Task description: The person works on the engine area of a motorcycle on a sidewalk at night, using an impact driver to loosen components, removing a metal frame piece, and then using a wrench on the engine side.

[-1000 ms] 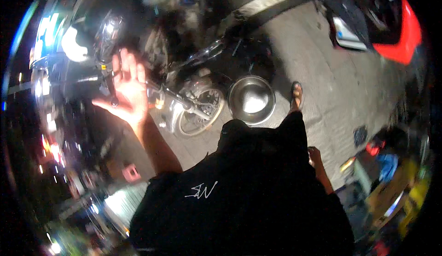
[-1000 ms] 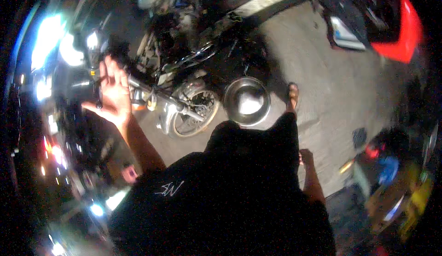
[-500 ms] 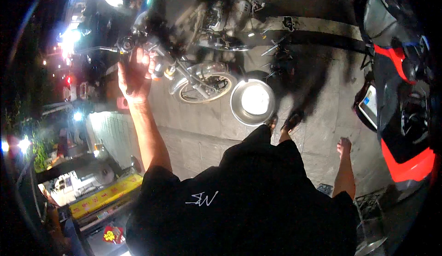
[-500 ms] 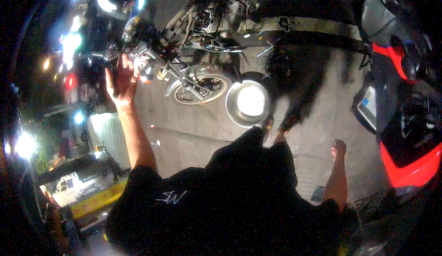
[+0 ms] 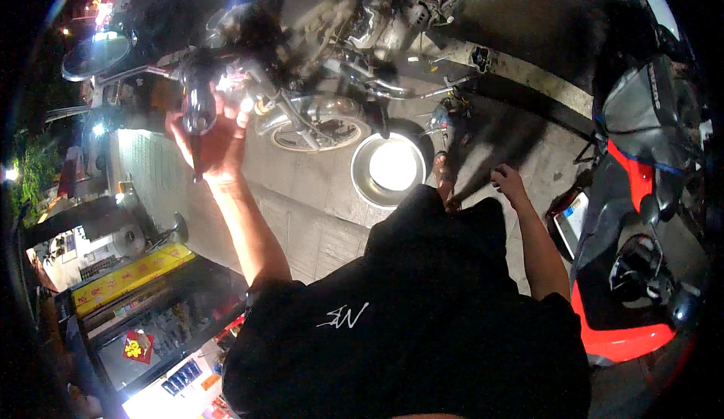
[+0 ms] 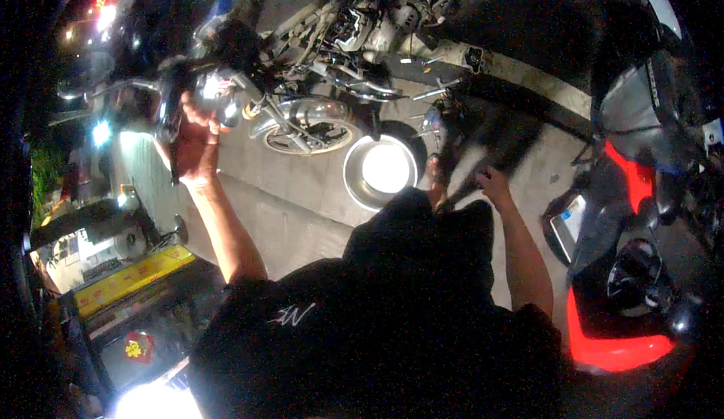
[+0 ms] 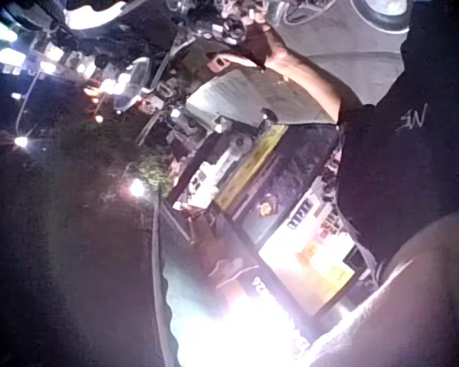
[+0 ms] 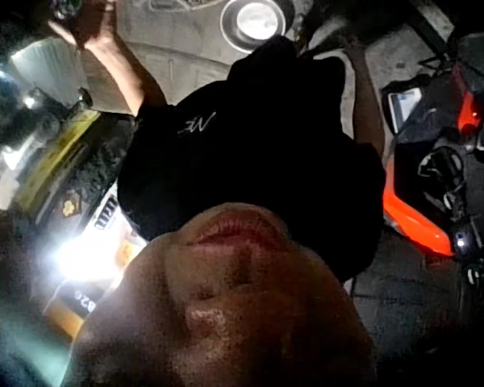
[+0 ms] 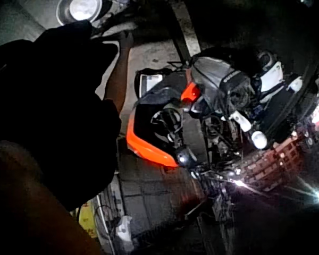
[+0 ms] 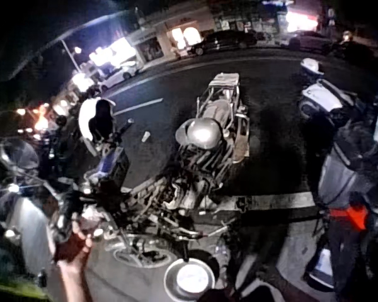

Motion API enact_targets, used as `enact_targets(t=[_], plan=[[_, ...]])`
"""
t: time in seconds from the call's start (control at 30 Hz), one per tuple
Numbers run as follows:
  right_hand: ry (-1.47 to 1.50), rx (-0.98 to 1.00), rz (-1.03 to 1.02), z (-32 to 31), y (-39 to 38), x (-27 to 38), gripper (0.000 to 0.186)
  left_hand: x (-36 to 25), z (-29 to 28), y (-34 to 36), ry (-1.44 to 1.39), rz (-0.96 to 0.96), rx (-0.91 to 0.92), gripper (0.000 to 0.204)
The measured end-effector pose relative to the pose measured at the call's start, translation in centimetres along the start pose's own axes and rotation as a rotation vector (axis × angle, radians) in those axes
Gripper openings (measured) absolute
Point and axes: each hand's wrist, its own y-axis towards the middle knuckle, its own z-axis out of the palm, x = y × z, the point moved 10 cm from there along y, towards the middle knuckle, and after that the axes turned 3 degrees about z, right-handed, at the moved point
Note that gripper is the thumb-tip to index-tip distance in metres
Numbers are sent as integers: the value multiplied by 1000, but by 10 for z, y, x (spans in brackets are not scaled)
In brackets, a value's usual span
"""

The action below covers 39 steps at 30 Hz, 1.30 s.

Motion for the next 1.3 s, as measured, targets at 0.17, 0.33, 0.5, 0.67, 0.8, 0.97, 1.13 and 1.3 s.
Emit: enact_targets(t=[0.17, 0.33, 0.5, 0.67, 0.8, 0.97, 1.13, 1.3], plan=[[-209, 9, -85, -19, 50, -10, 31, 24, -47, -11, -75, 130, -162, 61], [-370, 50, -172, -21, 105, 17, 30, 153, -207, -86, 177, -137, -727, 42], [-655, 307, -189, -9, 143, 77, 30, 373, -245, -157, 460, -540, -1014, 36], [-931, 515, -206, -15, 180, 139, 22, 606, -248, -193, 1245, -846, -424, 29], [-1035, 522, -292, -56, 230, 187, 22, 734, -167, -165, 1139, -667, -283, 30], [-930, 320, -342, -91, 293, 190, 23, 671, -39, -133, 847, -653, -547, 29], [-799, 572, -387, 12, 282, 188, 25, 606, -64, -186, 542, -841, -891, 27], [-716, 673, -349, 105, 337, 109, 24, 601, -152, -223, 439, -685, -1141, 27]])
